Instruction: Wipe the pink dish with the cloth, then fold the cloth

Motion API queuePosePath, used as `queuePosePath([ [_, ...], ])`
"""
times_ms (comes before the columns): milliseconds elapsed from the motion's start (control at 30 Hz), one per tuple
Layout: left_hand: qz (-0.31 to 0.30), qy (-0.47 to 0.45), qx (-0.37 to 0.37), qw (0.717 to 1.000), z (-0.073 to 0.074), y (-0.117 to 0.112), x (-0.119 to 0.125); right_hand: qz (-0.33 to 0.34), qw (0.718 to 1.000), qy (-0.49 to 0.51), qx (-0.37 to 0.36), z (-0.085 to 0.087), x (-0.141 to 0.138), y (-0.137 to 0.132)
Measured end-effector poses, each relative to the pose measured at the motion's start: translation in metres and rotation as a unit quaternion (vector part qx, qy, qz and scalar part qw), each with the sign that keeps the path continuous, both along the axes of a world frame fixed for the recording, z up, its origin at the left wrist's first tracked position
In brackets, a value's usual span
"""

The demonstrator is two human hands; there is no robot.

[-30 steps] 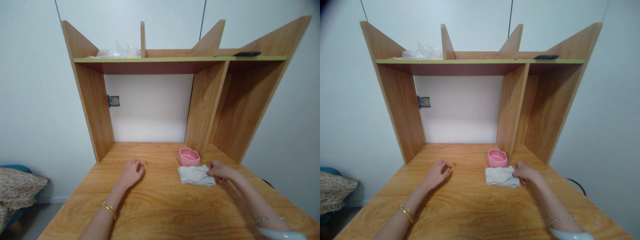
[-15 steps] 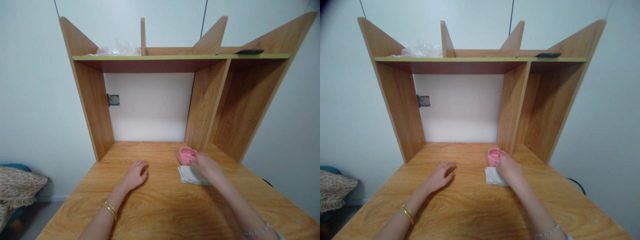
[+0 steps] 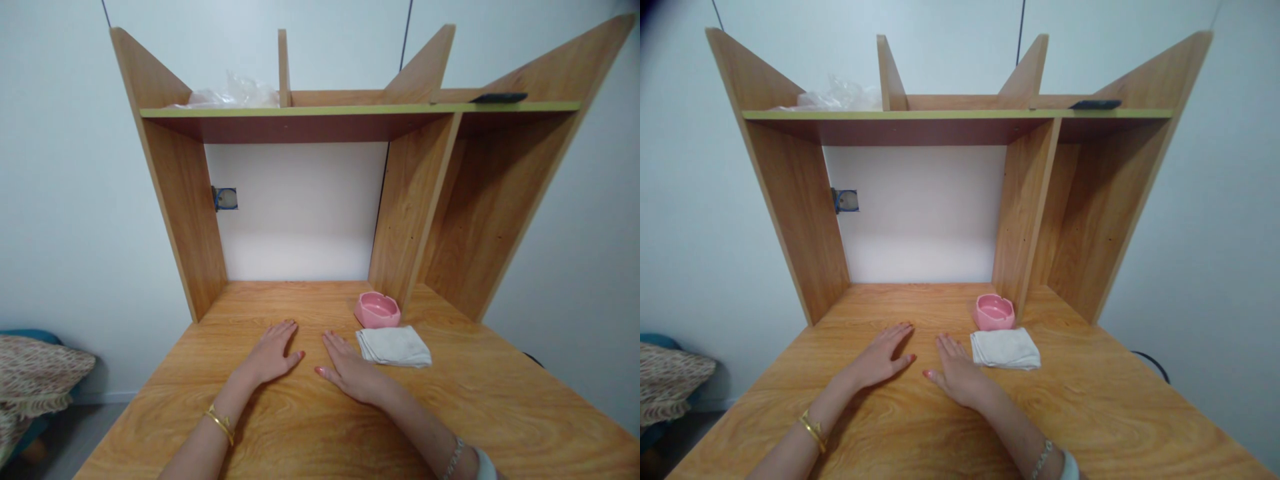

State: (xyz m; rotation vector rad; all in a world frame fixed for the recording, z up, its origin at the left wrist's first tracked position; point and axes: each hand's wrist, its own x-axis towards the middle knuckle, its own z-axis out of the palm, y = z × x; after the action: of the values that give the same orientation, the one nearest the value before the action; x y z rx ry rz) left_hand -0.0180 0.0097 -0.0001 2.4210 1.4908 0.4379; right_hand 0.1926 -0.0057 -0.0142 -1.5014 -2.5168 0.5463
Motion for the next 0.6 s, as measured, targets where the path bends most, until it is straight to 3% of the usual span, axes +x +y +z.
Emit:
queuePosePath([
  [600, 0.012, 0.048, -0.065, 0.997, -0.0050, 0.0004, -0.0004, -0.005, 1.000, 0.005, 0.031, -0.0032, -0.0007, -0.0026],
])
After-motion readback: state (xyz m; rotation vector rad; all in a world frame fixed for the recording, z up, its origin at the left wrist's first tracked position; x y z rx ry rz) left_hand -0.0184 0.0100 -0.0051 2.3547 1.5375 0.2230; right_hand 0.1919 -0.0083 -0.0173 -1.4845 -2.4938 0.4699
